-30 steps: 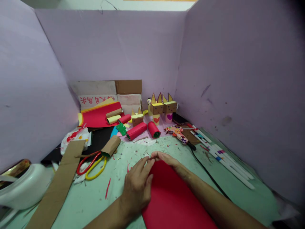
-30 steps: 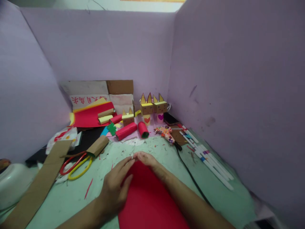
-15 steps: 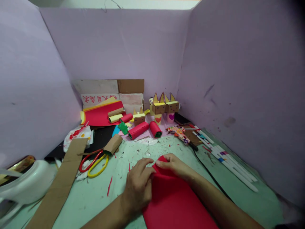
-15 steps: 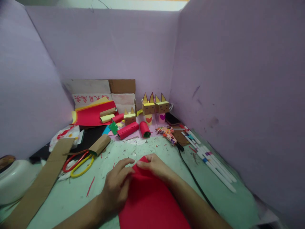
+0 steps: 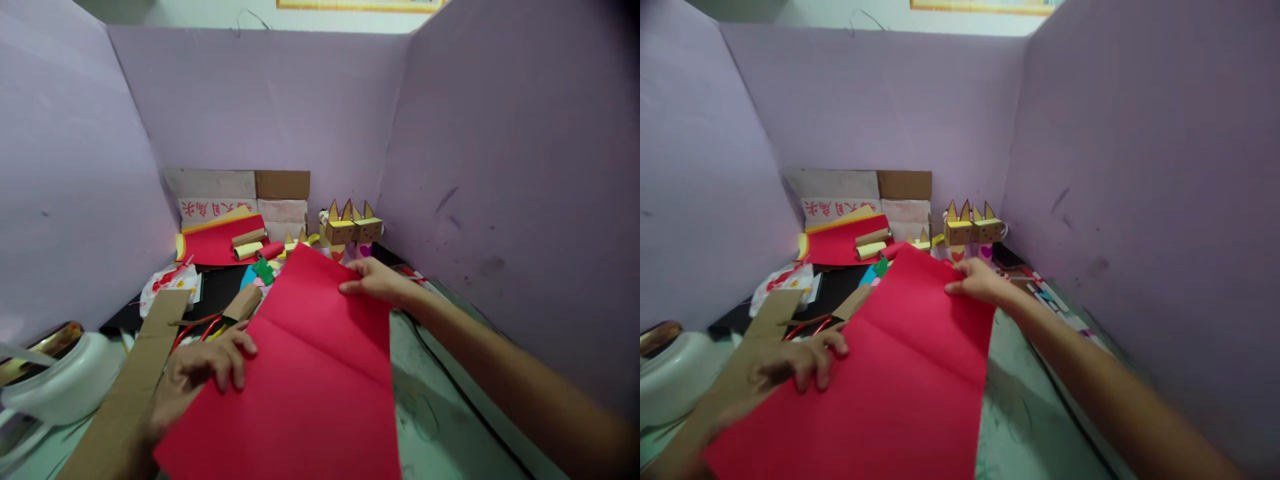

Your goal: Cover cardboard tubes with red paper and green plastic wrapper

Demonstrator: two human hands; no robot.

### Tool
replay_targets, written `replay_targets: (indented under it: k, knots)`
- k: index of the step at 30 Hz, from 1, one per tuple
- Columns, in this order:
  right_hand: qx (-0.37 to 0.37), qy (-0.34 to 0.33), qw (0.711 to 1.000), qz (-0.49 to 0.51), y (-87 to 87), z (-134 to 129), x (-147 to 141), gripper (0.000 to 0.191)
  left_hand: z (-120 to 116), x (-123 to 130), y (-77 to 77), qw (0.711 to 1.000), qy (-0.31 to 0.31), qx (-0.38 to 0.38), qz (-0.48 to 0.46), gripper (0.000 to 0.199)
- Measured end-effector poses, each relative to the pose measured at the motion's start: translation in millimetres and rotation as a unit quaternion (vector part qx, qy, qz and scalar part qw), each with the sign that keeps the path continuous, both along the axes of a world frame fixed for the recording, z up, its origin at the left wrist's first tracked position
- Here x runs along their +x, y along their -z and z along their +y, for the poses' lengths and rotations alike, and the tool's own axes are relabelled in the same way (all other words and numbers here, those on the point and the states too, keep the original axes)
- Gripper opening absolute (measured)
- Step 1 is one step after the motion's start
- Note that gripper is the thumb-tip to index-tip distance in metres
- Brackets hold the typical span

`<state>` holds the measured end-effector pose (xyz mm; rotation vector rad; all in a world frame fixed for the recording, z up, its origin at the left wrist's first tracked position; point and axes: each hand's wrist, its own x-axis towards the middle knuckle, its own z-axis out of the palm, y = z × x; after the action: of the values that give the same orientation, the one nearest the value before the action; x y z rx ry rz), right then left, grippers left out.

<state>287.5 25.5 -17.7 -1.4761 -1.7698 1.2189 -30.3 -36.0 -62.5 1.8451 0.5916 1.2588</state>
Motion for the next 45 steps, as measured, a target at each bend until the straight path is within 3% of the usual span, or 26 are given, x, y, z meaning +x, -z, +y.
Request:
replay_targets:
  k: [3, 5, 8, 10, 13, 16, 18, 20, 23, 24, 25, 26, 29, 32, 36, 38, 40, 42, 45]
  knots:
    - [0.079, -0.047, 0.989, -0.112, -24.6, 45.7, -18.4, 0.012, -12.2, 0.8, 14.0, 0.995, 0.013, 0.031, 0.095, 0.024]
    - [0.123, -0.079, 0.971, -0.186, -28.1, 68.7, -34.3, 0.014, -17.1, 7.5, 25.6, 0.987, -0.001, 0.058, 0.149, 0.02]
    - [0.178, -0.088, 0.941, -0.273, -14.7, 84.8, -54.4, 0.021, -19.2, 16.6, 34.4, 0.96, 0.013, 0.121, 0.25, 0.024]
    - [0.216, -0.058, 0.924, -0.31, -1.6, 82.3, -61.5, 0.023, -19.2, 18.3, 33.1, 0.949, 0.03, 0.127, 0.285, 0.027]
    - [0.279, 0.014, 0.903, -0.327, 9.0, 57.9, -62.0, 0.023, -19.8, 14.1, 27.1, 0.948, 0.025, 0.12, 0.295, 0.031]
    - [0.323, 0.044, 0.895, -0.305, 10.3, 5.4, -52.8, 0.027, -21.5, 5.9, 23.2, 0.937, 0.017, 0.166, 0.306, 0.041]
    - [0.325, -0.003, 0.906, -0.273, 15.9, -41.7, -43.3, 0.029, -22.2, 1.3, 21.1, 0.927, 0.026, 0.19, 0.324, 0.042]
    - [0.305, -0.101, 0.929, -0.186, 30.7, -88.7, -33.7, 0.038, -20.0, -0.6, 17.0, 0.924, -0.006, 0.189, 0.332, 0.034]
    - [0.254, -0.16, 0.929, -0.216, 67.7, -137.5, -24.0, 0.063, -6.1, 3.5, 3.1, 0.918, -0.181, 0.161, 0.315, 0.024]
    - [0.259, -0.18, 0.92, -0.234, 80.9, -145.5, -22.7, 0.066, 1.7, 6.7, -3.2, 0.902, -0.249, 0.142, 0.324, 0.026]
    - [0.252, -0.196, 0.914, -0.251, 92.7, -149.9, -22.2, 0.07, 10.8, 10.5, -9.6, 0.87, -0.332, 0.132, 0.341, 0.027]
    - [0.249, -0.202, 0.912, -0.258, 102.3, -151.4, -22.5, 0.072, 20.4, 14.9, -15.5, 0.833, -0.374, 0.11, 0.393, 0.032]
    - [0.234, -0.199, 0.917, -0.254, 113.0, -148.5, -25.8, 0.07, 45.6, 27.8, -24.1, 0.742, -0.389, -0.001, 0.546, 0.048]
    - [0.202, -0.195, 0.927, -0.248, 103.6, -147.1, -29.1, 0.069, 56.9, 34.8, -18.3, 0.719, -0.364, -0.04, 0.591, 0.049]
    - [0.152, -0.194, 0.939, -0.241, 91.0, -150.9, -30.7, 0.069, 55.2, 28.0, -15.8, 0.718, -0.378, -0.048, 0.583, 0.045]
    - [0.146, -0.181, 0.946, -0.225, 90.1, -151.3, -31.9, 0.068, 51.8, 20.5, -23.8, 0.714, -0.42, -0.049, 0.558, 0.048]
    - [0.145, -0.169, 0.951, -0.214, 90.9, -148.5, -34.9, 0.066, 46.3, 16.1, -33.3, 0.734, -0.471, -0.036, 0.488, 0.053]
    - [0.145, -0.16, 0.953, -0.212, 90.4, -143.2, -39.0, 0.063, 37.0, 18.7, -37.8, 0.806, -0.455, -0.018, 0.378, 0.056]
    - [0.166, -0.166, 0.949, -0.21, 84.8, -138.4, -40.1, 0.065, 13.2, 37.8, -28.6, 0.933, -0.273, -0.028, 0.233, 0.055]
